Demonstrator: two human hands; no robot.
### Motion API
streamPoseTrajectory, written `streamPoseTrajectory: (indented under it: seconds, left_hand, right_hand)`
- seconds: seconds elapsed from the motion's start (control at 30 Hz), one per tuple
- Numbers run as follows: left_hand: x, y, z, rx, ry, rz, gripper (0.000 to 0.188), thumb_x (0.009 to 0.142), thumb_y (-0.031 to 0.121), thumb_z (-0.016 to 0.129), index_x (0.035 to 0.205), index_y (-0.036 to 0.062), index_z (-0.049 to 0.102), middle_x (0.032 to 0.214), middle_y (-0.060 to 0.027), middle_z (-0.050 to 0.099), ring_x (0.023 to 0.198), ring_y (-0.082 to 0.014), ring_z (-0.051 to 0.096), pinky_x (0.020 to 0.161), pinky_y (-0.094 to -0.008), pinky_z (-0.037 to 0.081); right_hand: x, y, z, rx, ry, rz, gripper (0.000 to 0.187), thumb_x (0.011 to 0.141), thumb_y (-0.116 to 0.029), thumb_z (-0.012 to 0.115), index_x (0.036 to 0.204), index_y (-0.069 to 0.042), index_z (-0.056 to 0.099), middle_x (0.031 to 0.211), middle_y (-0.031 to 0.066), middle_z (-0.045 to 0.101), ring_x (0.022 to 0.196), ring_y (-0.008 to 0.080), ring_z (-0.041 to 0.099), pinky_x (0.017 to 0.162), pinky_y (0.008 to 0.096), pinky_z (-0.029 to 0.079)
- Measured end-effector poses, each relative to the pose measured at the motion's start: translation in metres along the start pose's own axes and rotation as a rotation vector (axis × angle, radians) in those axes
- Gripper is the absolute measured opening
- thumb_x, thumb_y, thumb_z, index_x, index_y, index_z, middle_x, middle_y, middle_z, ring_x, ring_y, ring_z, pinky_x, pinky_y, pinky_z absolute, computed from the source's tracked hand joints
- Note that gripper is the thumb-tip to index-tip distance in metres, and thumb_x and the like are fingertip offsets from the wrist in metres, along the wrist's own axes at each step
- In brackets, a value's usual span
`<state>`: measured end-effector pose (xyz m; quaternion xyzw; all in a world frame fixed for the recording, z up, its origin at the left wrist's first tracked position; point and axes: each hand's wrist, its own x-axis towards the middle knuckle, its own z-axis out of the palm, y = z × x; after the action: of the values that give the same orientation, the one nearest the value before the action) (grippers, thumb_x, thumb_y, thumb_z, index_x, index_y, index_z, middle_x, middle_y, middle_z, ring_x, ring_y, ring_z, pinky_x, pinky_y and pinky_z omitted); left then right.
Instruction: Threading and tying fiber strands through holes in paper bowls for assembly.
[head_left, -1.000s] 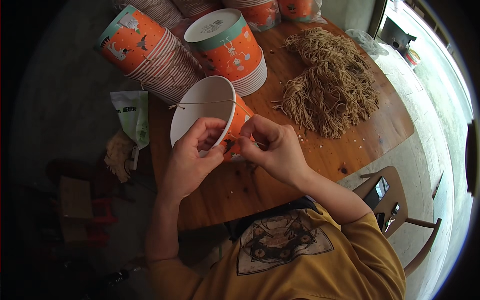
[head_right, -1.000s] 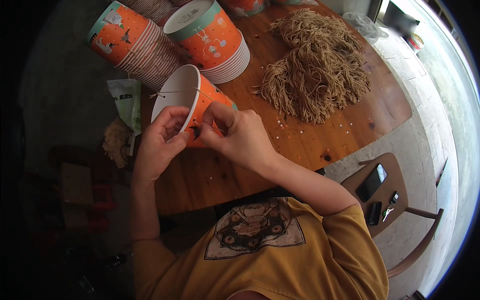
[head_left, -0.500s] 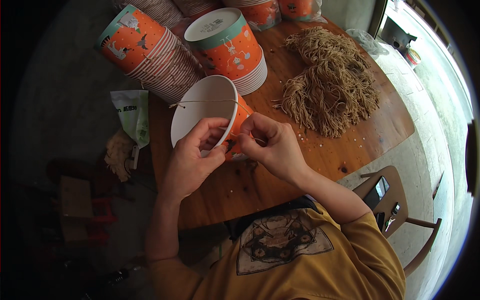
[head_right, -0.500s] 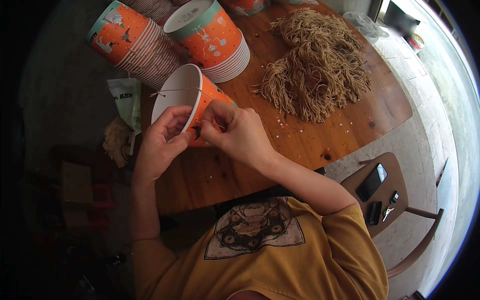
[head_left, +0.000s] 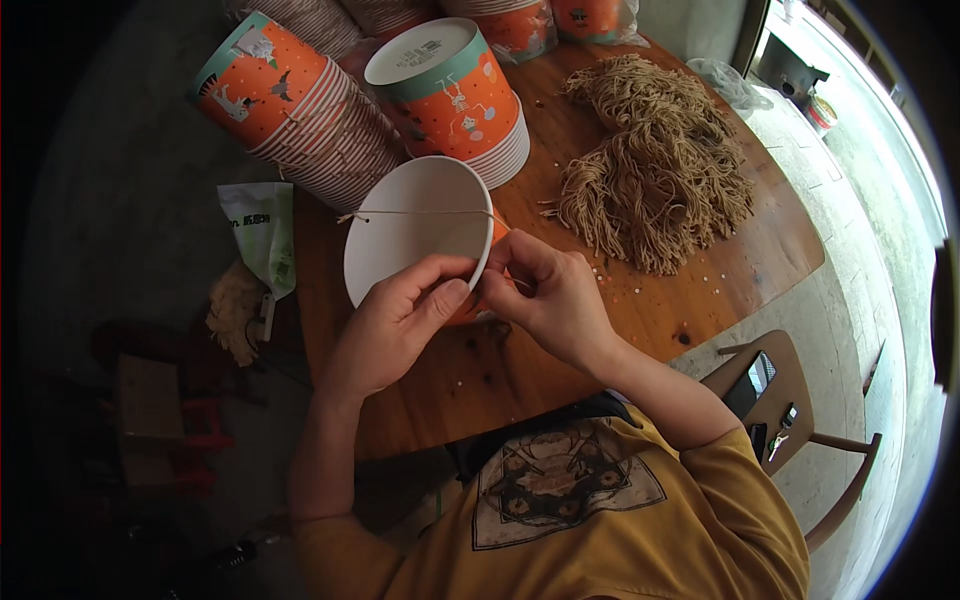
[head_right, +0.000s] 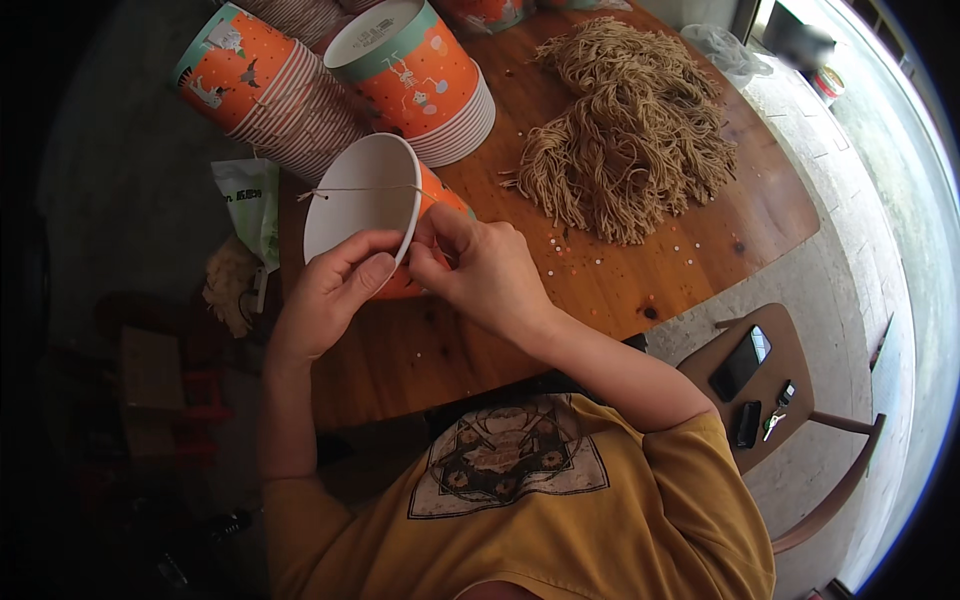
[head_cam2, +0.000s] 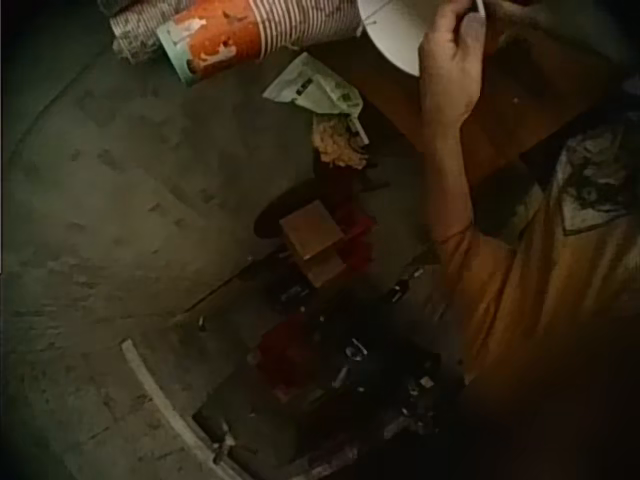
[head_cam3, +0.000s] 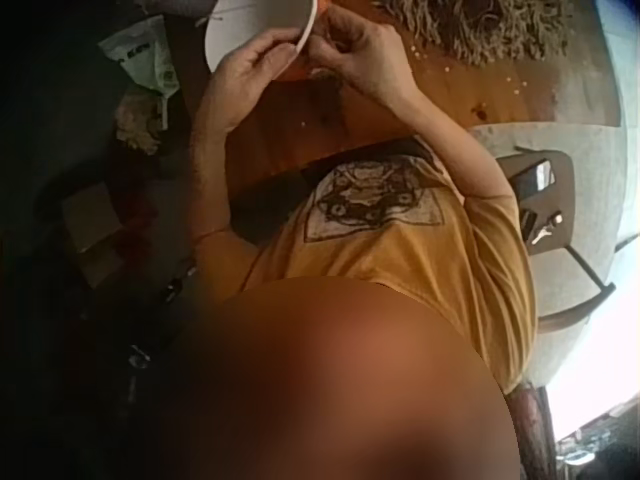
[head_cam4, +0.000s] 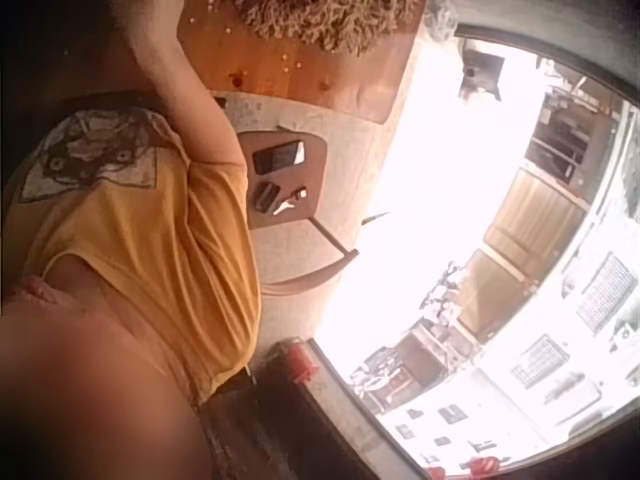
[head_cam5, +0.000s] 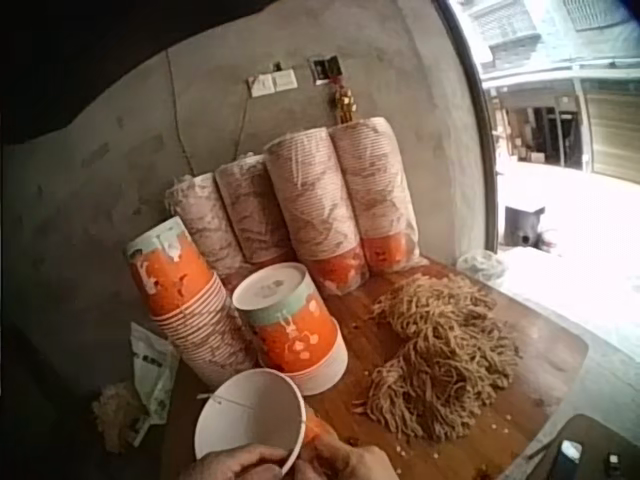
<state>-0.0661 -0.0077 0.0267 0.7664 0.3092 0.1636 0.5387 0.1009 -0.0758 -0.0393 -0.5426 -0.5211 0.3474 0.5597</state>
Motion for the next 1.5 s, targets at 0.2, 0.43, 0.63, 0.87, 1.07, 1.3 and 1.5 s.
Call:
streamPoseTrajectory:
  seconds: [0.2, 0.43, 0.63, 0.87, 1.07, 1.3, 1.5]
  left_hand:
    - [0.021, -0.009, 0.007, 0.136, -0.049, -0.046, 0.014, 0.097, 0.009, 0.051, 0.103, -0.0001, 0.059, 0.089, -0.0054, 0.066, 0.083, -0.0109, 0.062, 0.074, -0.0283, 0.050]
    - [0.024, -0.005, 0.018, 0.389, 0.041, 0.052, 0.009, 0.093, 0.009, 0.054, 0.096, 0.0002, 0.054, 0.087, -0.0127, 0.065, 0.079, -0.0221, 0.065, 0.070, -0.0355, 0.049]
    - [0.024, -0.013, 0.013, 0.267, 0.164, 0.082, 0.009, 0.096, 0.009, 0.049, 0.098, 0.0007, 0.051, 0.091, -0.0092, 0.063, 0.080, -0.0168, 0.063, 0.071, -0.0337, 0.050]
    - [0.037, -0.003, 0.020, -0.223, 0.124, -0.036, 0.008, 0.097, 0.006, 0.045, 0.100, 0.0041, 0.052, 0.091, -0.0038, 0.062, 0.084, -0.0097, 0.058, 0.077, -0.0269, 0.048]
    - [0.050, -0.003, 0.029, -0.437, 0.066, -0.075, 0.008, 0.096, 0.005, 0.048, 0.102, 0.0073, 0.053, 0.091, -0.0003, 0.059, 0.080, -0.0069, 0.054, 0.073, -0.0235, 0.046]
    - [0.051, -0.013, 0.021, -0.564, -0.093, -0.109, 0.020, 0.096, 0.010, 0.055, 0.115, 0.0054, 0.055, 0.100, -0.0003, 0.058, 0.090, -0.0076, 0.054, 0.080, -0.0233, 0.045]
    - [0.047, -0.007, 0.017, -0.605, -0.191, -0.207, 0.016, 0.095, 0.011, 0.056, 0.109, 0.0032, 0.060, 0.097, -0.0004, 0.060, 0.086, -0.0061, 0.055, 0.081, -0.0216, 0.046]
  right_hand:
    - [-0.008, -0.002, -0.017, -0.107, -0.010, -0.007, 0.011, 0.087, -0.011, 0.064, 0.083, -0.003, 0.057, 0.057, -0.0029, 0.050, 0.054, 0.0005, 0.042, 0.050, 0.0205, 0.036]
    - [-0.009, -0.002, -0.044, -0.236, -0.136, -0.151, 0.011, 0.086, -0.013, 0.067, 0.087, -0.005, 0.060, 0.058, 0.0039, 0.054, 0.050, 0.0096, 0.053, 0.048, 0.0262, 0.041]
    - [0.001, -0.017, -0.084, -0.694, -0.293, -0.484, 0.011, 0.079, -0.007, 0.069, 0.083, -0.009, 0.058, 0.078, 0.0022, 0.054, 0.082, 0.0219, 0.058, 0.087, 0.0379, 0.044]
    - [0.020, -0.042, -0.087, -0.701, -0.357, -0.577, 0.011, 0.078, -0.006, 0.068, 0.081, -0.010, 0.059, 0.072, 0.0000, 0.054, 0.082, 0.0198, 0.059, 0.100, 0.0366, 0.038]
    - [0.049, -0.051, -0.073, -0.402, -0.452, -0.431, 0.008, 0.081, -0.008, 0.068, 0.086, -0.008, 0.062, 0.077, 0.0005, 0.060, 0.076, 0.0177, 0.059, 0.086, 0.0347, 0.043]
    - [0.078, -0.035, -0.061, -0.323, -0.452, -0.454, 0.014, 0.081, -0.013, 0.071, 0.090, -0.005, 0.063, 0.085, 0.0052, 0.060, 0.082, 0.0216, 0.060, 0.080, 0.0341, 0.047]
    - [0.082, -0.010, -0.066, -0.370, -0.328, -0.515, 0.016, 0.081, -0.014, 0.072, 0.091, -0.004, 0.065, 0.098, 0.0064, 0.056, 0.094, 0.0210, 0.059, 0.081, 0.0331, 0.049]
